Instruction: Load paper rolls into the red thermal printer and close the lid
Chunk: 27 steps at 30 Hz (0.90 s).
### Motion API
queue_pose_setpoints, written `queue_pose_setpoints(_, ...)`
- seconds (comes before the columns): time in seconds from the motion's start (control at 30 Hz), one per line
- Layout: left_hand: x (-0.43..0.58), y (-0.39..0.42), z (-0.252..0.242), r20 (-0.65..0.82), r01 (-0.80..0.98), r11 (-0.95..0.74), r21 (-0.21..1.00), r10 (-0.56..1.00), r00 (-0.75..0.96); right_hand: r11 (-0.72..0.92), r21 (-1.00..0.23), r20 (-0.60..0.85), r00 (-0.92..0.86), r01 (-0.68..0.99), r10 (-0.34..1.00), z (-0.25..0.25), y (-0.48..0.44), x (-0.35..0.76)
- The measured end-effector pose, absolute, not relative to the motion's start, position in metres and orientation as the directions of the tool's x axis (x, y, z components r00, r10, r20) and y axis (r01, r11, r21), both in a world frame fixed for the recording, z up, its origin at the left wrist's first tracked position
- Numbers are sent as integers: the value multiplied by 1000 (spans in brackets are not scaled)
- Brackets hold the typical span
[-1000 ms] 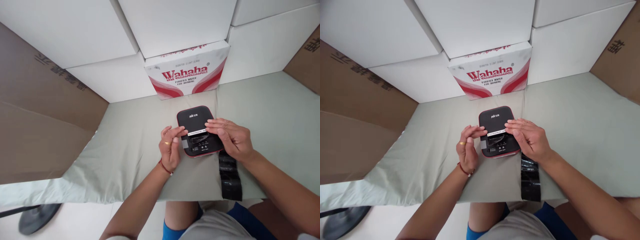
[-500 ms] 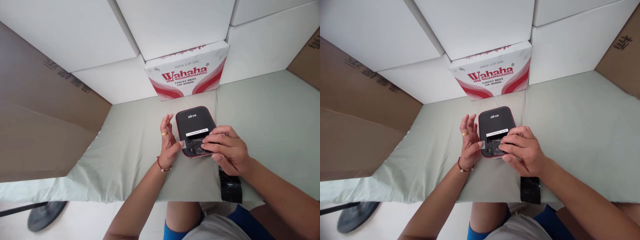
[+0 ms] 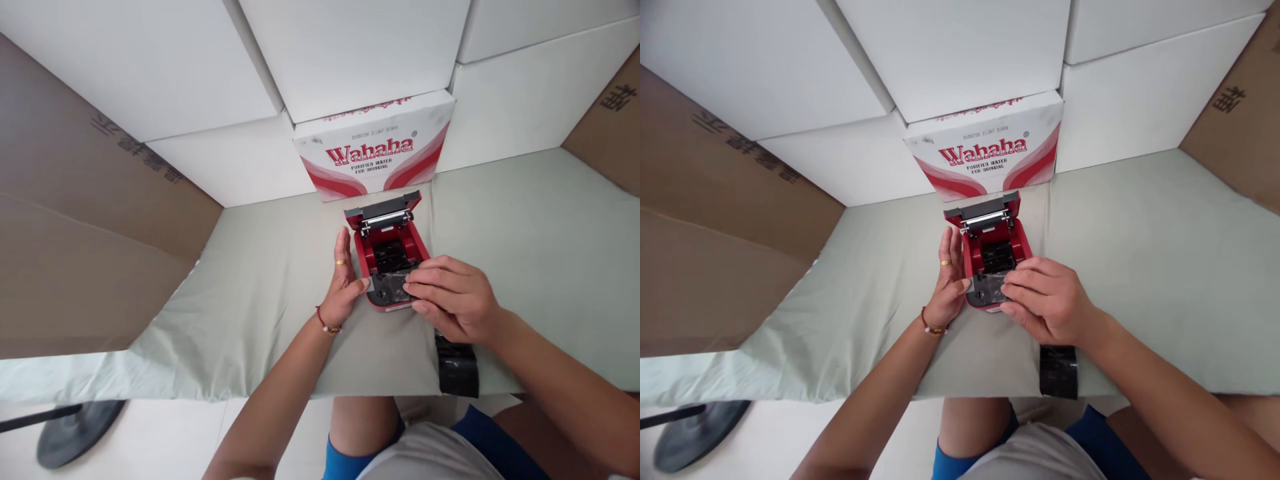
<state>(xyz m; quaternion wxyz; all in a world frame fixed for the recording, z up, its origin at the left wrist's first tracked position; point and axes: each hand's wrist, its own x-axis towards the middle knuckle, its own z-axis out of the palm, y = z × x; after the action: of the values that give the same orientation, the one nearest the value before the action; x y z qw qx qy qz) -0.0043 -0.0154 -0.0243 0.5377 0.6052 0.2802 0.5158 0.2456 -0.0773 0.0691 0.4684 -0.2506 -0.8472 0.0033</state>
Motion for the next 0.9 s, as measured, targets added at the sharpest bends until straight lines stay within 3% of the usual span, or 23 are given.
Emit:
queue_pose_setpoints(0.07, -3, -14, -23, 328, -218, -276, 936, 908, 261, 818, -369, 714, -429, 441, 553, 87, -73, 246)
queue_pose_setpoints(0.17, 1, -9, -19, 275, -233, -252, 939, 959, 71, 575, -520, 422, -396, 632, 816, 117, -54, 239)
queue_pose_setpoints(0.23, 3, -5, -17, 175, -195, -186, 963, 982, -72, 425, -408, 168, -391, 808, 905, 132, -35, 228)
queue_pose_setpoints(0.3, 4, -3, -14, 93, -144, -112, 983, 987, -129, 364, -176, -66, -379, 915, 923, 138, -15, 214)
queue_pose_setpoints(0.4, 4, -3, -9, 61, -107, -67, 992, 996, -65, 348, 32, -232, -332, 937, 914, 135, 5, 193)
queue_pose_setpoints(0.63, 6, -3, -2, 17, -100, -15, 995, 1000, 24, 297, 36, -201, -284, 954, 937, 126, 8, 187)
queue_pose_setpoints(0.73, 6, -2, -2, 40, -108, -43, 993, 999, -29, 228, -9, -134, -227, 974, 965, 128, -2, 191)
queue_pose_setpoints(0.8, 6, -3, -1, 80, -85, -92, 992, 987, -136, 235, -79, -66, -241, 969, 968, 131, -14, 199)
queue_pose_setpoints(0.9, 4, -4, 1, 116, -37, -126, 991, 972, -206, 295, -306, 81, -284, 905, 956, 138, -39, 230)
